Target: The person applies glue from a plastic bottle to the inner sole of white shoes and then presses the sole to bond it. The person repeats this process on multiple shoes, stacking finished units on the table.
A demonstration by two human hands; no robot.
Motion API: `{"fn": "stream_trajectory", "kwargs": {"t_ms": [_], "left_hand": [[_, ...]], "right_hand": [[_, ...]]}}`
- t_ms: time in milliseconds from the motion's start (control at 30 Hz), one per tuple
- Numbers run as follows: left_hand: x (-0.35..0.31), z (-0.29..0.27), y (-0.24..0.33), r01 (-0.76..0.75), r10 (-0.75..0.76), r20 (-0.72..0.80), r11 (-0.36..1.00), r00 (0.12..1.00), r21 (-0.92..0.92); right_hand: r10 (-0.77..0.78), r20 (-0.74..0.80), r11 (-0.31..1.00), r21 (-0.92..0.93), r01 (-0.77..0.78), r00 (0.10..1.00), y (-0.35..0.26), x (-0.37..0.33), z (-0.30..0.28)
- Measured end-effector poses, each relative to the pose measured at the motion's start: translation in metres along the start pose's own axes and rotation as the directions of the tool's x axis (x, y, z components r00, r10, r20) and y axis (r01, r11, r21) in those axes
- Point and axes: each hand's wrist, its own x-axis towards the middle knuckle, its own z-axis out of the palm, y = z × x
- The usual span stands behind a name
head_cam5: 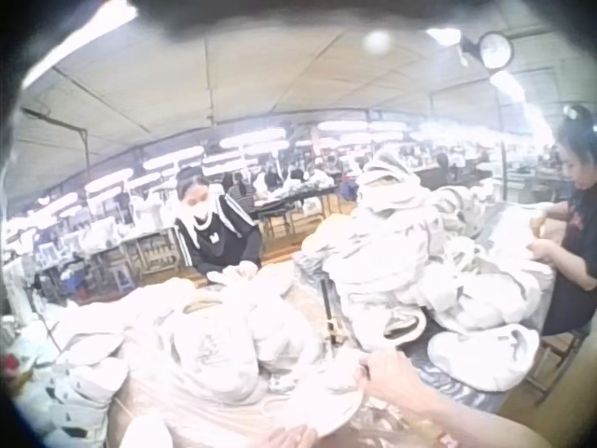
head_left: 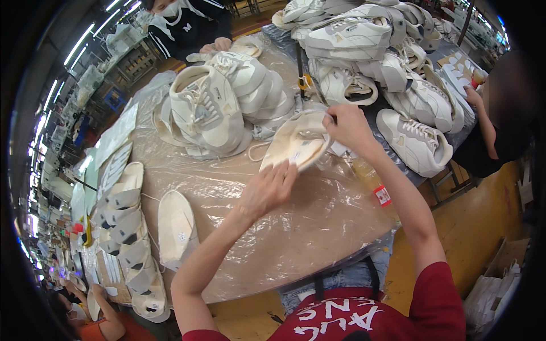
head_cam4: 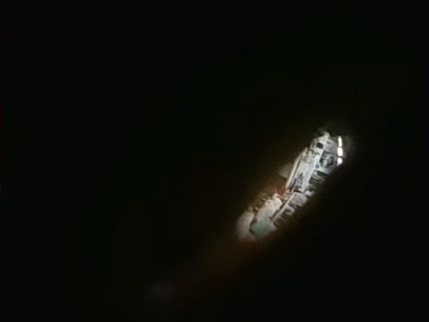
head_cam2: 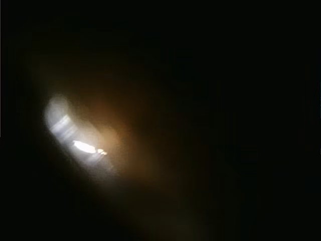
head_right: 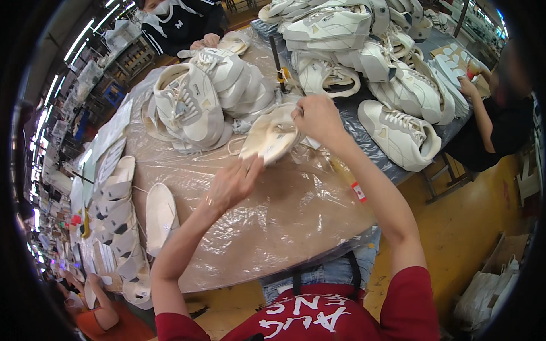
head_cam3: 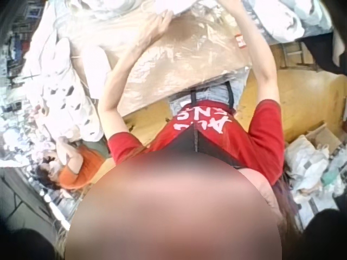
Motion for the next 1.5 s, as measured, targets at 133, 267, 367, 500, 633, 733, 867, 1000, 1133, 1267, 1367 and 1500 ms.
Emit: {"fn": "stream_trajectory", "kwargs": {"t_ms": [133, 267, 367, 500, 633, 733, 867, 1000, 1133, 1267, 1367, 1500], "left_hand": [[-0.062, -0.056, 0.035, 0.149, -0.149, 0.017, 0.965, 0.989, -0.216], [-0.090, -0.065, 0.073, 0.430, -0.223, 0.394, 0.689, 0.892, -0.583], [-0.073, -0.039, 0.091, 0.678, -0.456, 0.534, 0.252, 0.712, -0.690], [-0.028, 0.004, 0.100, 0.653, -0.408, 0.611, -0.046, 0.679, -0.756], [-0.002, 0.029, 0.101, 0.633, -0.290, 0.612, -0.028, 0.735, -0.773], [0.003, 0.040, 0.101, 0.659, -0.177, 0.694, -0.224, 0.698, -0.719], [-0.003, 0.046, 0.099, 0.632, -0.148, 0.684, -0.282, 0.714, -0.721], [-0.007, 0.052, 0.095, 0.521, -0.214, 0.548, -0.172, 0.809, -0.836], [-0.010, 0.049, 0.088, 0.439, -0.167, 0.452, -0.107, 0.876, -0.892], [-0.011, 0.041, 0.085, 0.602, -0.076, 0.698, -0.445, 0.712, -0.663], [-0.011, 0.037, 0.099, 0.508, -0.130, 0.579, -0.353, 0.805, -0.786], [-0.013, 0.034, 0.102, 0.592, -0.174, 0.611, -0.150, 0.773, -0.792]], "right_hand": [[-0.152, -0.117, 0.980, 0.111, 0.165, 0.982, -0.026, -0.087, -0.013], [0.110, 0.045, 0.961, 0.252, -0.118, 0.993, -0.041, -0.159, -0.002], [0.234, 0.184, 0.899, 0.332, -0.285, 0.955, -0.030, -0.176, 0.002], [0.210, 0.385, 0.751, 0.525, -0.401, 0.899, -0.009, -0.176, 0.002], [0.107, 0.589, 0.211, 0.774, -0.597, 0.801, -0.002, -0.183, 0.005], [0.292, 0.479, 0.501, 0.661, -0.559, 0.828, -0.009, -0.188, 0.012], [0.262, 0.260, 0.748, 0.554, -0.366, 0.929, -0.016, -0.178, 0.010], [0.011, 0.259, 0.985, 0.166, -0.056, 0.966, -0.025, -0.159, -0.001], [-0.145, 0.333, 0.967, 0.248, 0.062, 0.932, -0.022, -0.138, -0.002], [-0.115, 0.691, 0.698, 0.567, -0.437, 0.714, -0.008, -0.146, -0.010], [-0.032, 0.684, 0.487, 0.647, -0.587, 0.729, -0.005, -0.170, -0.006], [0.112, 0.549, 0.489, 0.695, -0.527, 0.828, 0.000, -0.185, -0.002]]}}
